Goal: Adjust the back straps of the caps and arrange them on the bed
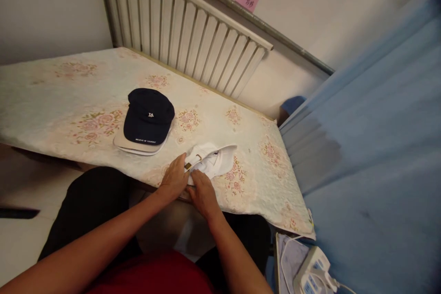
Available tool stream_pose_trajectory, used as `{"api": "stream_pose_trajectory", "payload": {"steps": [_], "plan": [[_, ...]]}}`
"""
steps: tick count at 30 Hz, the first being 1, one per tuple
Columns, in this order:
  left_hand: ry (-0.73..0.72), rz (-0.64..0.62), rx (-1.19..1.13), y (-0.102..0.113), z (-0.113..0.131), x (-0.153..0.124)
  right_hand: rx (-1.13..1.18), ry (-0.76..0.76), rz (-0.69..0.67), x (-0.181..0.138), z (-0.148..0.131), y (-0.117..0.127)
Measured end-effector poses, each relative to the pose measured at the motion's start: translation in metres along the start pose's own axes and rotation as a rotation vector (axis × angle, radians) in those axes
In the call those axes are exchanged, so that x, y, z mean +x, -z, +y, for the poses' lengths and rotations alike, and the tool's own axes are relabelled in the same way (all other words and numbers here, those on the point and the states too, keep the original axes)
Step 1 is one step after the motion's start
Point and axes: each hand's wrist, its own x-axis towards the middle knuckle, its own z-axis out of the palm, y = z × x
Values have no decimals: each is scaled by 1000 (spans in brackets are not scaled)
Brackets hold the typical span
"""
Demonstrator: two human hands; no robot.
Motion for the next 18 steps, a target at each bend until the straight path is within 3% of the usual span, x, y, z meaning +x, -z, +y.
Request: {"api": "stream_pose_trajectory", "payload": {"steps": [5,11,15,18], "plan": [[6,-20,55,4,5,10,-146,-43,46,2,25,-25],[-71,14,164,8,10,6,-175,-60,80,0,27,-34],[-350,135,238,11,23,-24,-166,-60,102,0,29,-37],[-638,-14,258,1,24,-46,-114,-67,116,2,32,-38]]}}
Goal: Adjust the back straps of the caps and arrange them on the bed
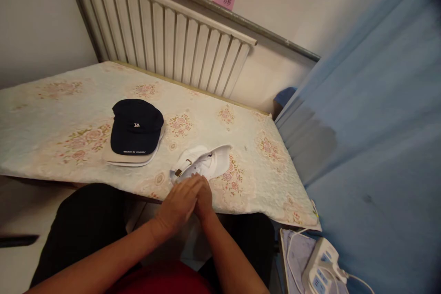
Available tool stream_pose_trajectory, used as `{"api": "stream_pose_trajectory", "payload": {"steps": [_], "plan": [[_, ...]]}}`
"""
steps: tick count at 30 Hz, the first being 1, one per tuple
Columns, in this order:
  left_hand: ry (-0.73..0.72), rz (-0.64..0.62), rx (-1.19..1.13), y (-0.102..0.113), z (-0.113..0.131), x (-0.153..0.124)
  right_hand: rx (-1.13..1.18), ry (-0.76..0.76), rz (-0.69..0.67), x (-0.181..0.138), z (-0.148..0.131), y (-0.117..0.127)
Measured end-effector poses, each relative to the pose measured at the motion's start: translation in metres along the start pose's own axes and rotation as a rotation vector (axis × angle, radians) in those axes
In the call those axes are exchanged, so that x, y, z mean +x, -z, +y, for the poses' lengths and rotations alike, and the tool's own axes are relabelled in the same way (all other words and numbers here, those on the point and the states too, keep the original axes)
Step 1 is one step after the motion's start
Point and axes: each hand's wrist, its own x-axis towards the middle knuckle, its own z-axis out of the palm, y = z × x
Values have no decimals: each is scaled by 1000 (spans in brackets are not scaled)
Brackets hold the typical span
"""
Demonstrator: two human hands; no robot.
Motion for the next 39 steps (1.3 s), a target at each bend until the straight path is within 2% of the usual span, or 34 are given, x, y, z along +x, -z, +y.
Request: {"api": "stream_pose_trajectory", "payload": {"steps": [1,2,6,12,16,19,25,30,39], "plan": [[-84,-70,-6,-5,2,-4,8,-9,-3,1,0,1],[-84,-132,14,-11,2,-6,5,-14,-17,3,-1,3],[25,-261,102,-21,-9,-2,-57,24,-117,11,-13,16],[73,-404,133,4,-25,19,-77,34,-123,17,-39,19],[68,-467,130,14,-34,21,-55,31,-83,13,-41,17],[42,-449,94,15,-41,18,-41,9,-55,10,-37,20],[21,-308,60,17,-49,13,8,-26,-9,10,-46,23],[4,-308,27,22,-50,10,79,-92,49,13,-57,21],[13,-271,49,16,-49,2,253,-202,128,14,-59,13]]}}
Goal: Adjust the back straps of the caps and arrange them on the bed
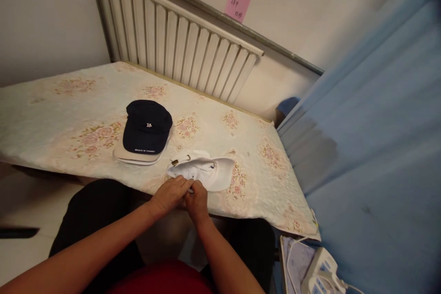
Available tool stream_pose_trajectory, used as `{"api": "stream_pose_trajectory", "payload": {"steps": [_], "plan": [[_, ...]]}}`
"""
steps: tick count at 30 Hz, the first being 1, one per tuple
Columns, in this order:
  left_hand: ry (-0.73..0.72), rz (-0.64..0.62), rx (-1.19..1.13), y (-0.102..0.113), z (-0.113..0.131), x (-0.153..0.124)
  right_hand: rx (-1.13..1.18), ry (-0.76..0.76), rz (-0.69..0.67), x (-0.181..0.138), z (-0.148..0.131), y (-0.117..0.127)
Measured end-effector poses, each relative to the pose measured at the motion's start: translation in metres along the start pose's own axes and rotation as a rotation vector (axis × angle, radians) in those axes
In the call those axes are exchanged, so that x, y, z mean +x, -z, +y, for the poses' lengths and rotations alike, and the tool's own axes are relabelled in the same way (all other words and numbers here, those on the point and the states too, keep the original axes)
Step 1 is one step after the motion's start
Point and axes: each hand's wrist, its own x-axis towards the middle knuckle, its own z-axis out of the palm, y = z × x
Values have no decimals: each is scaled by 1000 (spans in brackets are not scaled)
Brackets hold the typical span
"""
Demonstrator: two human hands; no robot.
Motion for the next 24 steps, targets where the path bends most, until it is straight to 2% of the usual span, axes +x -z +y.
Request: {"api": "stream_pose_trajectory", "payload": {"steps": [6,16,21,24], "plan": [[-1,11,-37,2,0,-1,-17,-3,0,0,0,0],[-48,23,33,2,-6,-4,-54,94,-51,-10,6,8],[-58,11,145,5,-10,0,-221,208,-7,-7,27,13],[-64,11,184,6,-15,3,-349,230,-90,-1,44,19]]}}
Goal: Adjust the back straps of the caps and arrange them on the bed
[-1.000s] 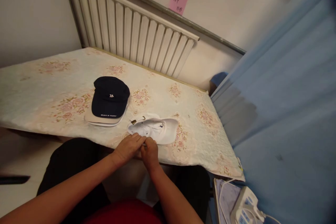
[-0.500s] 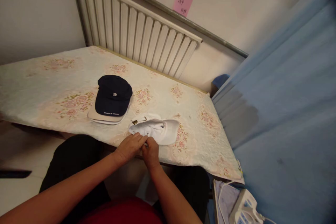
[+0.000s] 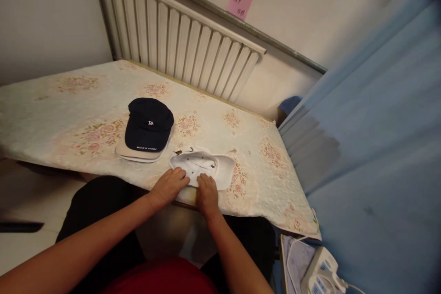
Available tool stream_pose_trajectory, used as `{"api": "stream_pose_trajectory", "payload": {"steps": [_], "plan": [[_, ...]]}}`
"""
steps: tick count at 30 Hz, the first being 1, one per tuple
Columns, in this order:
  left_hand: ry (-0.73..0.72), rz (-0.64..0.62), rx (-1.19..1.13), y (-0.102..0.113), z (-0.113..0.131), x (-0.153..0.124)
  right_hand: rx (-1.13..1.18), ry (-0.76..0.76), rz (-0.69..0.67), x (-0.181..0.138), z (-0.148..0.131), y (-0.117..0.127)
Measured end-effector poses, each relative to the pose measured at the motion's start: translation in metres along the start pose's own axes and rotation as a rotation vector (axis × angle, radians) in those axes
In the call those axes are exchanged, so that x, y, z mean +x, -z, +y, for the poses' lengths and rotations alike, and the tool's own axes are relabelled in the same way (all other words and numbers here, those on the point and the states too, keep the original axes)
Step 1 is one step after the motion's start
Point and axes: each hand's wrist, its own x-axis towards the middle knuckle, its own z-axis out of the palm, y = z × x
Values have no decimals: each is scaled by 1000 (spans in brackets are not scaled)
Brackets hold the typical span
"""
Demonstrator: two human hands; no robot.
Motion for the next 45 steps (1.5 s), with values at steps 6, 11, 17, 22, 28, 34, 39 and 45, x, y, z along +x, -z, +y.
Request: {"api": "stream_pose_trajectory", "payload": {"steps": [6,11,17,22,28,34,39,45], "plan": [[17,11,28,5,-11,6,-108,-49,-109,8,1,10],[13,-6,15,4,0,5,-138,-126,-97,16,-29,19],[-3,-70,25,-6,6,2,-41,-144,-198,20,-49,28],[-71,-60,3,-5,-9,0,108,20,-287,17,-33,36],[-117,-10,49,1,-21,-3,216,143,-260,15,3,45],[-128,13,82,9,-32,17,207,98,-207,14,8,38],[-36,182,-11,9,-42,31,221,48,-149,22,-5,23],[543,546,-373,-25,-23,15,256,-8,-49,21,-11,1]]}}
